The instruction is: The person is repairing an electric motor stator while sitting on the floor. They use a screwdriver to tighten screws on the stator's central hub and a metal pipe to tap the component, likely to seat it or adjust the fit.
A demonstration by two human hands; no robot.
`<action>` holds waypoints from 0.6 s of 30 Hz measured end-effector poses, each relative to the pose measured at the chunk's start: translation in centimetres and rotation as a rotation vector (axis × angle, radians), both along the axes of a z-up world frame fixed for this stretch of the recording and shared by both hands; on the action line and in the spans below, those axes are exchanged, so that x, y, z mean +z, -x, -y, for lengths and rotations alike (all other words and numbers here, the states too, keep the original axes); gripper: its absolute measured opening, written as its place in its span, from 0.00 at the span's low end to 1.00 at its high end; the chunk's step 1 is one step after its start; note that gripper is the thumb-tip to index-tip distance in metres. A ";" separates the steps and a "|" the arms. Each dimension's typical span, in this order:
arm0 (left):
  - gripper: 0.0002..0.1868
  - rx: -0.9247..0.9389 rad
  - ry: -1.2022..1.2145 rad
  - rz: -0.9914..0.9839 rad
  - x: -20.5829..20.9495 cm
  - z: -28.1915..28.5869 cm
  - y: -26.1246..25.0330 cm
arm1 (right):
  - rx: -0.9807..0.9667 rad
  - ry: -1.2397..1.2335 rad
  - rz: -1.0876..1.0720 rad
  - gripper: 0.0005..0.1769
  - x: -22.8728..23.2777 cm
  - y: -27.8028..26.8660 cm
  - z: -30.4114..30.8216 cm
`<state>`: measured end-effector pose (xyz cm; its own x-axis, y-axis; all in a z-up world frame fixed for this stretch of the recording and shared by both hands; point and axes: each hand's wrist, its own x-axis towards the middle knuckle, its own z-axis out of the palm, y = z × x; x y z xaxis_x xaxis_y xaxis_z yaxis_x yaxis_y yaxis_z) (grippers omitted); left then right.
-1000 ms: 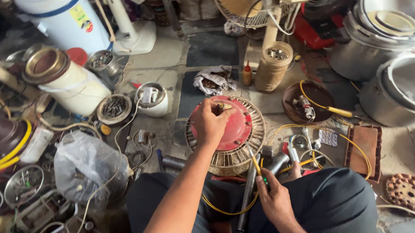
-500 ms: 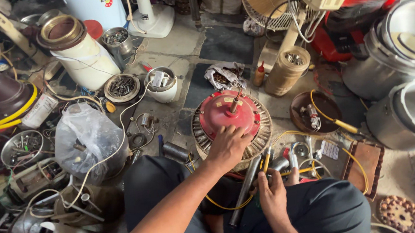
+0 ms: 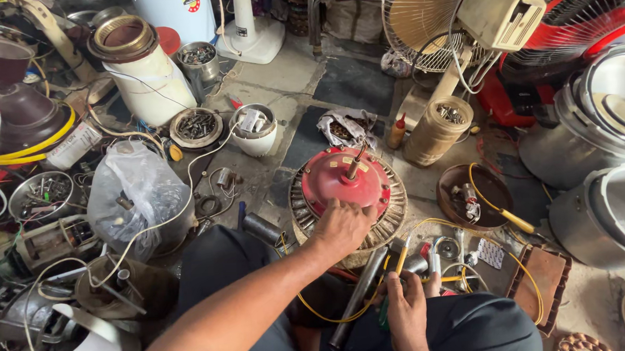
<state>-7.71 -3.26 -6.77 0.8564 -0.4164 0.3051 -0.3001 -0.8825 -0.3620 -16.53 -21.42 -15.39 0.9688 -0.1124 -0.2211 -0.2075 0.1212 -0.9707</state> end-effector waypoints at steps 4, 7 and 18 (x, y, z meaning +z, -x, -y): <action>0.17 0.056 -0.005 -0.060 -0.8 -0.7 -0.2 | 0.016 -0.102 -0.021 0.12 -0.1 0.1 0.5; 0.19 0.047 0.004 -0.044 -0.8 -1.8 -0.2 | 0.047 -0.021 -0.099 0.12 0.6 0.4 0.7; 0.14 -0.068 0.639 0.119 2.4 -9.1 1.9 | 0.105 0.670 0.515 0.19 9.0 -11.8 0.8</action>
